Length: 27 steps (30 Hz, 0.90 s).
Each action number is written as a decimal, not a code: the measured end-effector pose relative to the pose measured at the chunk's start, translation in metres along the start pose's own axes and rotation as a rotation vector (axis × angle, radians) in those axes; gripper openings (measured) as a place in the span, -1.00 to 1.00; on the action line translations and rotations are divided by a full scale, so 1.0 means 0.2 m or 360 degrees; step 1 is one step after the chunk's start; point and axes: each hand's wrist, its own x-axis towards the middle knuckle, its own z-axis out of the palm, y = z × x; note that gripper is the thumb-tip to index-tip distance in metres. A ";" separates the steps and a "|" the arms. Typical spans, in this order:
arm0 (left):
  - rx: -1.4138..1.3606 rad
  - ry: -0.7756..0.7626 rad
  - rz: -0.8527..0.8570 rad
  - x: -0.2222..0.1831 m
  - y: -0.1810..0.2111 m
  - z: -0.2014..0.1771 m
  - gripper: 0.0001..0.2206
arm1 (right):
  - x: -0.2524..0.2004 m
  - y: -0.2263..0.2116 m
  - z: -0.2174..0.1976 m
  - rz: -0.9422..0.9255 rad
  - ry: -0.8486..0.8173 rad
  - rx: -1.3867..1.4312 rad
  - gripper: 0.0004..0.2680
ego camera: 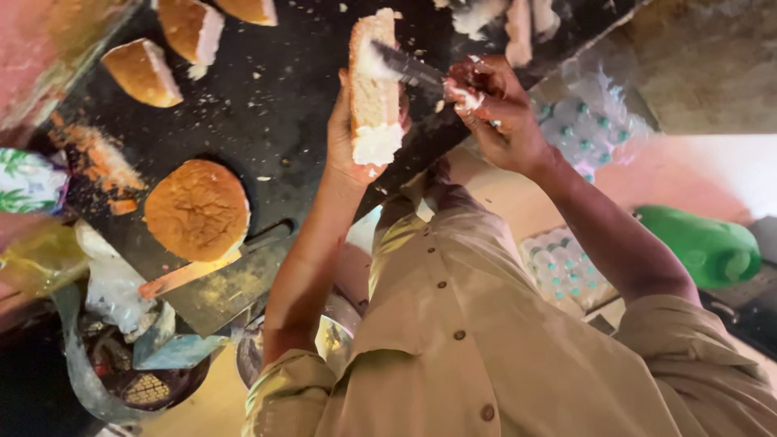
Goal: The person prepares burgers by cutting buns with a knife and spreading a white cream or sauce onto the bread pieces.
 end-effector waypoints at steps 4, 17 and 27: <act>0.0099 -0.0015 0.0107 -0.12 0.12 -0.01 -0.40 | 0.06 -0.10 0.02 -0.0018 -0.0253 -0.0494 -0.75; 0.0186 -0.0001 0.0302 -0.46 0.49 -0.24 -0.52 | 0.37 -0.36 0.24 -0.0099 -0.0621 -0.0529 -0.71; 0.0322 0.0069 0.0375 -0.62 0.59 -0.32 -0.55 | 0.35 -0.43 0.40 -0.0600 -0.0797 -0.1322 -0.66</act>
